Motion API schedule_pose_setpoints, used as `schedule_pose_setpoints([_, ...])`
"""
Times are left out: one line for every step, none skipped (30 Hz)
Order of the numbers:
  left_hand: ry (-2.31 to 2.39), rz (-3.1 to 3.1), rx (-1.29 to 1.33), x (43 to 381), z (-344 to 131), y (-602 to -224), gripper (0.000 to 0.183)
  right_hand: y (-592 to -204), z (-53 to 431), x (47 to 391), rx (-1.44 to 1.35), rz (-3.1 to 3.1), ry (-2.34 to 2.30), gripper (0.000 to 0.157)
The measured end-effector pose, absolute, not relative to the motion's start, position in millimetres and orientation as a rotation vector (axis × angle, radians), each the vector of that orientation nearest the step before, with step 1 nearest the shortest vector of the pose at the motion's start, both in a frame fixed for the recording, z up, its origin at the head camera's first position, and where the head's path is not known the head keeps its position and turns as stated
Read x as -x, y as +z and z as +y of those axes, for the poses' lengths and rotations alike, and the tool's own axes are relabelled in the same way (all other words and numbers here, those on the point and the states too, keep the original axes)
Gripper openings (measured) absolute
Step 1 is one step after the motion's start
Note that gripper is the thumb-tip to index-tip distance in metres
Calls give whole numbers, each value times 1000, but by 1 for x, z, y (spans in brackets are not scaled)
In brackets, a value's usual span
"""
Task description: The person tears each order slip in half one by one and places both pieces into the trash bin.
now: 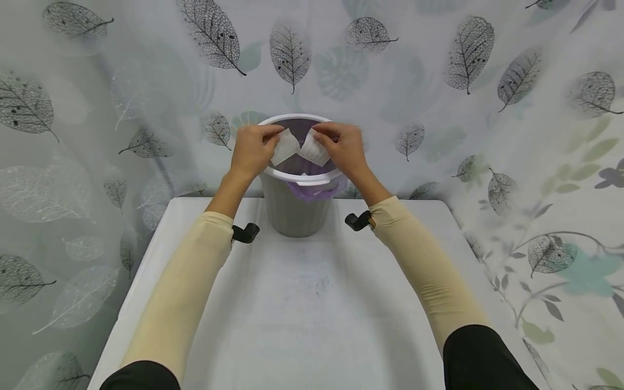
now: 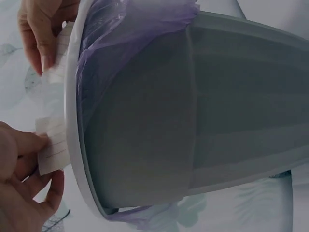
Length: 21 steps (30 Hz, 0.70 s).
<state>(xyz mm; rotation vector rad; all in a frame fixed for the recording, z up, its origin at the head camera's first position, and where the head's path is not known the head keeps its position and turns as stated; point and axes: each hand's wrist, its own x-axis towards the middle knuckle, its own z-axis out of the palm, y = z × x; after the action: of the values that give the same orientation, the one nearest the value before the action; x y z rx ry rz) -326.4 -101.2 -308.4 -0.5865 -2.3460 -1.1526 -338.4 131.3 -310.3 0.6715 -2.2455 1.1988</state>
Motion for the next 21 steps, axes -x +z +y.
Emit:
schedule_pose_setpoints([-1144,-2350,591,327,-100,-309,22,-311,131,339,-681,-2254,1191,18])
schedule_pose_setpoints([-1133,-2357,596,327,-100,-309,22,-311,131,338,-686,-2267,1180,18])
schedule_pose_setpoints([-1128,-2363,598,328,-99,-310,22,-312,132,338,-690,-2283,1168,18])
schedule_pose_setpoints([-1126,-2369,601,328,-99,-310,22,-313,132,338,-695,-2295,1161,18])
schedule_pose_setpoints([-1125,-2372,604,328,-98,-310,21,-314,133,338,-695,-2306,1152,18])
schedule_pose_setpoints([-1126,-2374,609,328,-98,-310,22,-315,134,338,-698,-2313,1147,18])
schedule_pose_setpoints([-1131,-2377,612,328,-99,-311,22,-316,134,337,-699,-2318,1145,18])
schedule_pose_setpoints([-1131,-2381,615,327,-99,-311,22,-317,135,337,-703,-2321,1142,19])
schedule_pose_setpoints([-1130,-2382,618,327,-100,-312,22,-318,135,336,-706,-2324,1141,19])
schedule_pose_setpoints([-1128,-2386,618,327,-101,-312,22,-319,136,336,-709,-2327,1139,19])
schedule_pose_setpoints([-1129,-2389,615,326,-103,-313,23,-320,137,335,-713,-2332,1129,19])
schedule_pose_setpoints([-1121,-2393,614,326,-104,-314,24,-320,137,334,-718,-2337,1126,19])
schedule_pose_setpoints([-1118,-2393,614,325,-106,-315,24,-321,138,334,-721,-2343,1121,19])
schedule_pose_setpoints([-1109,-2394,616,325,-107,-316,24,-322,138,333,-727,-2350,1113,19])
schedule_pose_setpoints([-1107,-2394,619,323,-108,-317,25,-322,139,332,-726,-2360,1111,19])
schedule_pose_setpoints([-1106,-2392,622,322,-110,-318,25,-323,140,331,-731,-2363,1106,19])
schedule_pose_setpoints([-1107,-2388,624,321,-111,-319,25,-324,140,330,-736,-2366,1099,19])
schedule_pose_setpoints([-1103,-2382,626,319,-113,-320,25,-324,141,328,-739,-2374,1097,20])
schedule_pose_setpoints([-1102,-2375,629,318,-114,-320,24,-325,142,327,-745,-2379,1094,20])
schedule_pose_setpoints([-1098,-2367,631,316,-115,-321,24,-326,143,326,-751,-2385,1089,21])
schedule_pose_setpoints([-1099,-2356,633,314,-117,-321,24,-327,144,324,-758,-2390,1077,23])
